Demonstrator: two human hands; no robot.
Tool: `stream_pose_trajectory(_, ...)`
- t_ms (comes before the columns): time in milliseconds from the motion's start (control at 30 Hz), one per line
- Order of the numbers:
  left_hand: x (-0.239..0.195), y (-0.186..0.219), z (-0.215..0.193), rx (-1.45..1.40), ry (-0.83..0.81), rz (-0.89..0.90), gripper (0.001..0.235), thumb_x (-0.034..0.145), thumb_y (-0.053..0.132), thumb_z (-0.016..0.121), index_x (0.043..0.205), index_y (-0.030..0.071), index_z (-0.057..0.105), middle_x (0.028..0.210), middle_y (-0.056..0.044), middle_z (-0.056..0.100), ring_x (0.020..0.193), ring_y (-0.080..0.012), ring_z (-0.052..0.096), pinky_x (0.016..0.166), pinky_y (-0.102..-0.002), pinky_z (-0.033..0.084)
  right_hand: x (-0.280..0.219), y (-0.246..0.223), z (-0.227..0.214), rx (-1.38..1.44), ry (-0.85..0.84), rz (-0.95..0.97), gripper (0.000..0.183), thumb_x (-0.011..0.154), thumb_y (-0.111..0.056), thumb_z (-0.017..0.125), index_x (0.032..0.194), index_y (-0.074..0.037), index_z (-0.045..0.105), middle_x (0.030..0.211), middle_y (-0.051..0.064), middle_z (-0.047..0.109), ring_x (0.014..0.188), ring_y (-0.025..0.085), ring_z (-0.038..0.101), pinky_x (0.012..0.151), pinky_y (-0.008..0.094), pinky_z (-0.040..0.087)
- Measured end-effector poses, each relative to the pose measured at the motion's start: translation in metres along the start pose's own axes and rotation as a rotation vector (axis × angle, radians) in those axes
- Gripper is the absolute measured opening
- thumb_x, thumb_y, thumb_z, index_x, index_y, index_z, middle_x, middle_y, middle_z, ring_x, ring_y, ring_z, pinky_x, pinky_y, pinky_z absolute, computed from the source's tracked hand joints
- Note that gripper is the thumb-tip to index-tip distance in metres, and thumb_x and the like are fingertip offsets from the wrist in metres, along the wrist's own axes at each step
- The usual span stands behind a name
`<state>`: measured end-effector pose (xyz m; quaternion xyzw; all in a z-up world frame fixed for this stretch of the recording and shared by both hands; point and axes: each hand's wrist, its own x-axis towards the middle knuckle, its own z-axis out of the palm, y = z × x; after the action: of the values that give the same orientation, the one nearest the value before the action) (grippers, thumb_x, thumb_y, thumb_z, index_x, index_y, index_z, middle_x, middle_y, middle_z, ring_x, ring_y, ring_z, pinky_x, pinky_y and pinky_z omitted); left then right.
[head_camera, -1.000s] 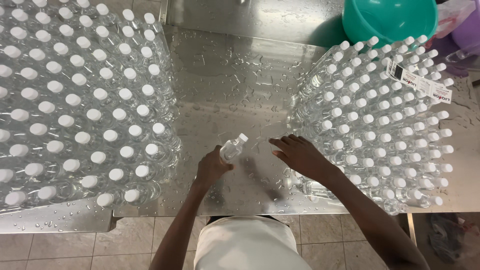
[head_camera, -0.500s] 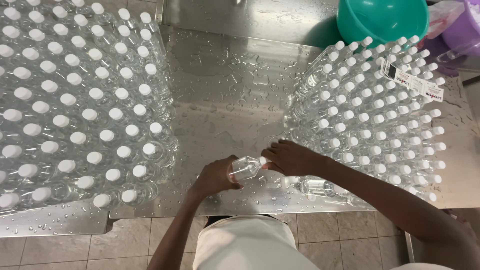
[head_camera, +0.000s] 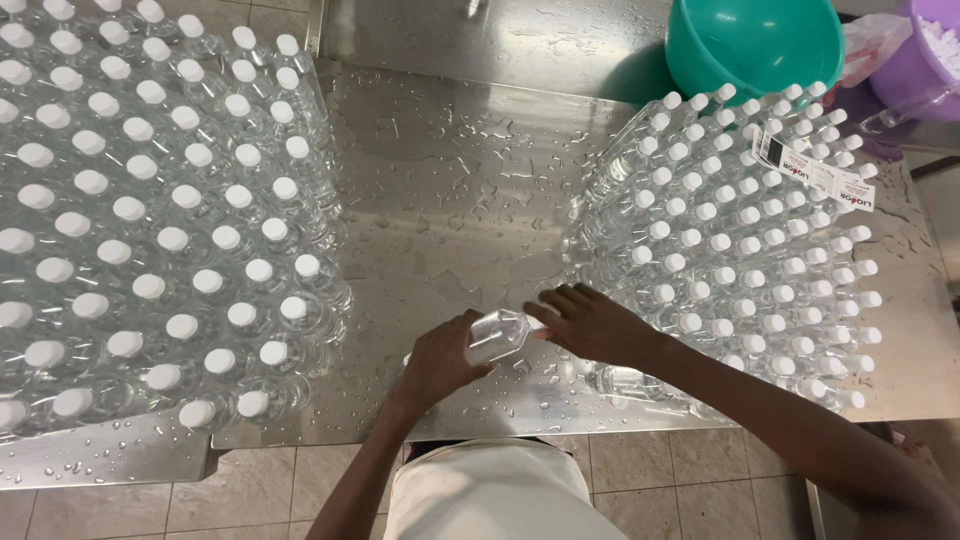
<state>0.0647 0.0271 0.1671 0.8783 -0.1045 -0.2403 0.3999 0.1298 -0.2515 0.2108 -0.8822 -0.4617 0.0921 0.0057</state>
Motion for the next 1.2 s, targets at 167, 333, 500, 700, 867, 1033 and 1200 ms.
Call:
stream_pose_trajectory(167, 0.016, -0.025, 0.022, 0.204, -0.011, 0.052, 0.075, 0.089, 0.029, 0.086, 0.154, 0.017, 0.05, 0.12, -0.01, 0.072, 0.113, -0.0298, 0.073, 0.099, -0.045, 0.055, -0.004, -0.001, 0.007, 0.418, -0.3, 0.173, 0.037, 0.118, -0.037, 0.04, 0.136, -0.005, 0.044, 0.094, 0.021, 0.071, 0.088, 0.045, 0.076, 0.08, 0.06, 0.062)
stream_pose_trajectory(333, 0.023, -0.035, 0.039, 0.332, -0.005, 0.085, 0.076, 0.088, 0.027, 0.088, 0.153, 0.017, 0.05, 0.124, -0.012, 0.072, 0.114, -0.0316, 0.074, 0.096, -0.046, 0.055, -0.003, -0.001, 0.053, 1.335, -0.432, 0.709, 0.05, 0.116, -0.048, 0.036, 0.103, -0.005, 0.059, 0.058, 0.004, 0.048, 0.044, 0.018, 0.056, 0.046, 0.033, 0.052)
stream_pose_trajectory(500, 0.016, -0.026, 0.026, 0.171, -0.045, 0.056, 0.078, 0.087, 0.025, 0.09, 0.153, 0.014, 0.052, 0.124, -0.015, 0.074, 0.115, -0.0359, 0.075, 0.101, -0.051, 0.054, -0.015, 0.014, 0.068, 1.244, -0.397, 0.688, 0.067, 0.116, -0.058, 0.037, 0.089, -0.005, 0.068, 0.052, 0.009, 0.056, 0.043, 0.023, 0.066, 0.045, 0.035, 0.053)
stream_pose_trajectory(700, 0.014, -0.043, 0.008, -0.265, -0.316, 0.201, 0.087, 0.091, 0.034, 0.085, 0.165, 0.016, 0.044, 0.111, -0.021, 0.079, 0.108, -0.0434, 0.077, 0.096, -0.058, 0.057, -0.013, 0.026, 0.04, -0.271, 0.231, -0.427, 0.051, 0.117, -0.045, 0.03, 0.148, -0.009, 0.049, 0.109, 0.018, 0.062, 0.095, 0.036, 0.074, 0.083, 0.044, 0.058)
stream_pose_trajectory(867, 0.021, -0.023, -0.013, -0.367, -0.575, 0.164, 0.117, 0.08, 0.03, 0.095, 0.175, 0.012, 0.029, 0.105, -0.019, 0.083, 0.09, -0.0344, 0.081, 0.086, -0.044, 0.061, -0.012, 0.028, 0.056, -0.004, 0.182, -0.488, 0.059, 0.117, -0.057, 0.034, 0.108, -0.005, 0.062, 0.082, 0.011, 0.06, 0.071, 0.029, 0.069, 0.067, 0.041, 0.056)
stream_pose_trajectory(1033, 0.011, -0.004, -0.028, -0.404, -0.452, 0.104, 0.09, 0.083, 0.029, 0.092, 0.158, 0.002, 0.05, 0.104, -0.026, 0.08, 0.085, -0.0321, 0.076, 0.075, -0.043, 0.056, -0.013, 0.023, 0.051, 0.42, 0.035, -0.088, 0.043, 0.113, -0.052, 0.043, 0.107, -0.013, 0.061, 0.07, 0.01, 0.064, 0.063, 0.036, 0.071, 0.057, 0.049, 0.056)
stream_pose_trajectory(1200, 0.023, -0.027, 0.008, -0.798, -0.692, 0.305, 0.107, 0.082, 0.009, 0.09, 0.171, 0.0, 0.031, 0.111, -0.032, 0.076, 0.091, -0.0372, 0.079, 0.072, -0.039, 0.064, 0.006, 0.014, 0.001, -0.002, 0.312, -0.389, 0.05, 0.114, -0.058, 0.04, 0.105, -0.013, 0.061, 0.08, 0.006, 0.06, 0.066, 0.027, 0.069, 0.06, 0.037, 0.056)
